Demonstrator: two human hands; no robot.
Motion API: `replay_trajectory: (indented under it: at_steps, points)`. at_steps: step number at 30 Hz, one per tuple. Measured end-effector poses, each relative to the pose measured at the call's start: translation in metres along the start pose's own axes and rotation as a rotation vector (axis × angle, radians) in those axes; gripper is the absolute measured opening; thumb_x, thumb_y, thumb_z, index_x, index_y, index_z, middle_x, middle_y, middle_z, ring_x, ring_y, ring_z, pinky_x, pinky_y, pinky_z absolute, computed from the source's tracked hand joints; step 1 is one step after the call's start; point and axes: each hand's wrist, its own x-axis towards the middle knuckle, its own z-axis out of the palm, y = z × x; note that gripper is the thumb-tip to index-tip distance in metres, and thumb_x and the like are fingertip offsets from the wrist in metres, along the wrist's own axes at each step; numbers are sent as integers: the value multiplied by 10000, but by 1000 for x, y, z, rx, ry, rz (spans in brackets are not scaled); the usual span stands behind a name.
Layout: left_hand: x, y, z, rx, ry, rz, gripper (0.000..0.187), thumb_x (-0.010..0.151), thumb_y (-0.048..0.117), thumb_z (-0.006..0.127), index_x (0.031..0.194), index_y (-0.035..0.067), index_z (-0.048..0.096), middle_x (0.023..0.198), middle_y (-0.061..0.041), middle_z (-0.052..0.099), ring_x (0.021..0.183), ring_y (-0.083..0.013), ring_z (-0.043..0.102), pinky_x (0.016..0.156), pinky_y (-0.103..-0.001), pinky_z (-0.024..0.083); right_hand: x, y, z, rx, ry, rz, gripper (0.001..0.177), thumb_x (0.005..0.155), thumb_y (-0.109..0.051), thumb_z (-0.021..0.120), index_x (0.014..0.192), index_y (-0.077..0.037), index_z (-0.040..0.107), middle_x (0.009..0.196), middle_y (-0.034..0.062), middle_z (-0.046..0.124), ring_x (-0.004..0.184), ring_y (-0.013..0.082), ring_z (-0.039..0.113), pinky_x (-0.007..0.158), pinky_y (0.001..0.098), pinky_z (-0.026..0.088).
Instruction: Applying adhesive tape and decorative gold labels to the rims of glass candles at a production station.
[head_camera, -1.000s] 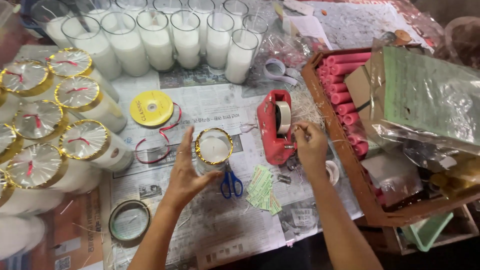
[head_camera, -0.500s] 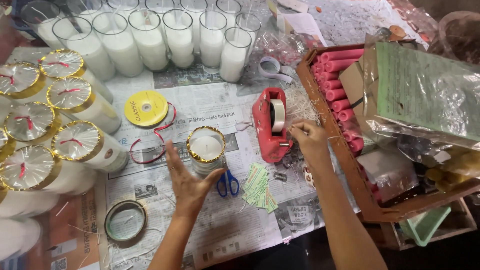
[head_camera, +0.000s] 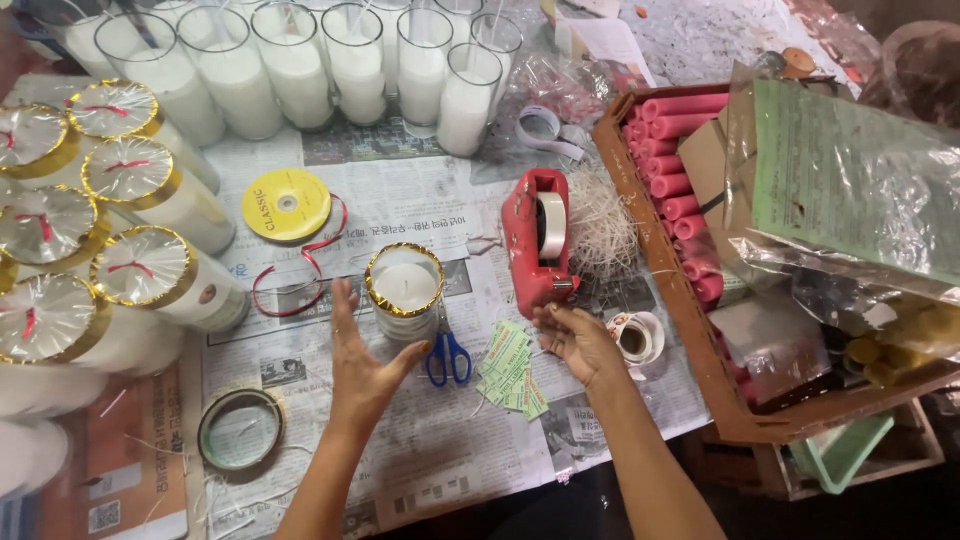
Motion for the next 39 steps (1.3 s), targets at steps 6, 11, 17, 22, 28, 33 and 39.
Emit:
replay_trajectory:
  at_steps: [6,11,17,22,28,33,39]
  points:
    - [35,-11,20,-47,50,128,1372,601,375,979,1646,121,126,1595,-234,356,1412,-455,418,1195,-573,311,31,35,-12,-260,58,-77,209,805,-153,840,958,-61,730,923,80,751,842,175,691,705,298,577]
    - [16,4,33,31,176,118,1371,592,352,998,1620,35,148,1410,-288,462,1323,-467,468,1160,-575,339,-64,-24,54,-587,-209,-345,150,924,-172,710,991,-49,765,1047,114,737,997,183,659,826,374,589]
    - [-3,21,-19,53,174,206,614,801,150,739,1370,103,512,1415,-205,462,1358,-412,442,1159,-522,324,-115,-66,111,-960,-547,-705,251,1029,-231,583,918,-121,780,1049,66,701,1042,196,665,963,388,534]
    - [3,62,-40,30,-38,284,389,810,520,803,1014,189,801,1338,-66,560,1336,-274,470,1154,-414,342,-133,-73,143,-1086,-593,-800,261,1030,-209,548,887,-112,744,1030,102,689,998,267,660,921,411,539]
    - [-3,85,-41,77,-125,396,18,834,170,791,822,171,778,1173,-35,634,1187,-276,551,1008,-401,460,-118,-67,131,-943,-549,-604,259,1028,-184,562,933,-66,773,1039,153,678,1012,295,651,885,439,554]
    - [-6,95,-48,-3,-93,347,41,839,146,771,800,159,771,1159,-62,630,1181,-291,560,991,-416,468,-87,-23,87,-480,-446,-406,685,970,-617,496,1303,-53,700,1245,173,699,1230,299,600,969,529,501]
    - [-11,93,-48,-75,-86,320,59,867,151,759,815,124,767,1144,-92,643,1169,-313,590,1008,-436,464,-102,10,95,-246,-653,-361,684,822,-301,653,1411,32,555,1404,209,619,1292,347,597,960,466,543]
